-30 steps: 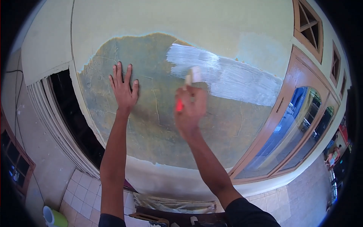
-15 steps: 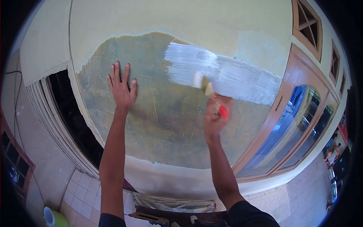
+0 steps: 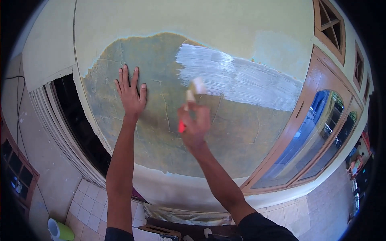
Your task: Painting a section of a wall with white paint using a brush.
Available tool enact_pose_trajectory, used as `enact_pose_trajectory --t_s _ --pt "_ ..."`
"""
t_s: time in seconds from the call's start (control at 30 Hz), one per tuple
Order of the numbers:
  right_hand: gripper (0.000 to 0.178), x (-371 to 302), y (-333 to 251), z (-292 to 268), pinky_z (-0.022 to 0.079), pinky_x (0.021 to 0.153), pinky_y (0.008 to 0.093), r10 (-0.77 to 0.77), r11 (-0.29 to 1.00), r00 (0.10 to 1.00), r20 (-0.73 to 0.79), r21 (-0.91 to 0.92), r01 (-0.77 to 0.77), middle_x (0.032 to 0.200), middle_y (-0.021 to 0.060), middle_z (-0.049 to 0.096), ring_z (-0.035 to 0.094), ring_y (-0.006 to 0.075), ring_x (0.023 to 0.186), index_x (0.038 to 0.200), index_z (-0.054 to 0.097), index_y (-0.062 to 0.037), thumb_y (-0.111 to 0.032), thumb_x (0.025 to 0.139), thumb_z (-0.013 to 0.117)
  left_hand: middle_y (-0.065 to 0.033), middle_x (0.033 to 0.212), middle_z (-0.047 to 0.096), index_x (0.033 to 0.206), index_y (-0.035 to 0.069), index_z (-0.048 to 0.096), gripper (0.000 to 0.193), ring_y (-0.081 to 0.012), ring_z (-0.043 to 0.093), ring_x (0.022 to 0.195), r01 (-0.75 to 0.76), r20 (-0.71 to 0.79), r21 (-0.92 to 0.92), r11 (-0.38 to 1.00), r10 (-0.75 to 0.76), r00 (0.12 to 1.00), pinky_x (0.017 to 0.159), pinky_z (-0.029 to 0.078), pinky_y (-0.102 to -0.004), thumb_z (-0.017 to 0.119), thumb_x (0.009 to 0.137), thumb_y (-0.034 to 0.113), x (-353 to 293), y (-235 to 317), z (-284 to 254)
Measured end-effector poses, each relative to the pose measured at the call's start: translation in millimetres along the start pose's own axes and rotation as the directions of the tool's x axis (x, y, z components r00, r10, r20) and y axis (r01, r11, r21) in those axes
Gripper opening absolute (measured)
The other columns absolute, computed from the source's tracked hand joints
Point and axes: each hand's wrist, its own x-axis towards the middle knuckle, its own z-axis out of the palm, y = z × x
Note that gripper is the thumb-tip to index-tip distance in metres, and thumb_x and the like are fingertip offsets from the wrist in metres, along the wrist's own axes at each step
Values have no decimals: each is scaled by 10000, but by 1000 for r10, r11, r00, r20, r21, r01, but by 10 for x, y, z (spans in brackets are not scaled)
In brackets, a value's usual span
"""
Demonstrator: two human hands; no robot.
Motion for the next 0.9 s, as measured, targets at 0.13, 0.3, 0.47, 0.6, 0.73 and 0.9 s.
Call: enact_pose_trajectory --t_s 0.13,0.3,0.47,0.6,0.73,0.9 --pt "279 8 -114 96 509 706 372 39 979 998 43 197 -47 1023 113 630 616 285 898 923 701 -96 51 692 755 -154 1632 283 1497 182 486 550 -364 215 1518 -8 4 -13 1000 8 1000 1198 106 -605 495 983 376 -40 28 22" --pt "235 -24 280 -258 528 742 363 254 915 966 -52 337 -222 959 139 650 659 282 870 980 699 -55 79 787 714 -153 1632 286 1496 184 490 546 -364 213 1519 -12 1 -9 1000 12 1000 1200 104 -599 497 983 374 -77 46 41" --pt "216 77 836 -896 524 746 349 226 967 955 -192 159 -197 923 138 658 653 278 874 936 660 -30 139 801 669 -153 1634 282 1508 173 470 546 -368 206 1520 -20 -9 0 1000 20 1000 1202 98 -597 470 997 366 -49 154 94" --pt "222 105 891 -1152 518 740 360 313 948 915 -255 147 -283 917 134 652 638 285 869 909 649 -38 153 798 664 -154 1635 278 1514 174 461 547 -370 205 1521 -13 -15 25 1000 14 1000 1201 100 -598 460 1002 367 -65 155 57" --pt "197 39 657 -1068 502 712 365 178 979 954 -239 -56 -197 960 131 646 621 289 861 912 675 -48 104 790 702 -154 1636 275 1514 174 462 548 -369 203 1521 -13 -6 28 1000 13 1000 1200 100 -599 460 1003 371 -20 201 82" --pt "226 -41 284 -374 496 694 344 29 999 997 -77 34 -27 1010 103 648 618 269 870 928 713 -99 30 747 755 -153 1636 277 1513 175 463 548 -369 202 1522 -23 -4 -5 1000 23 1000 1196 103 -605 463 1003 374 -26 238 81"
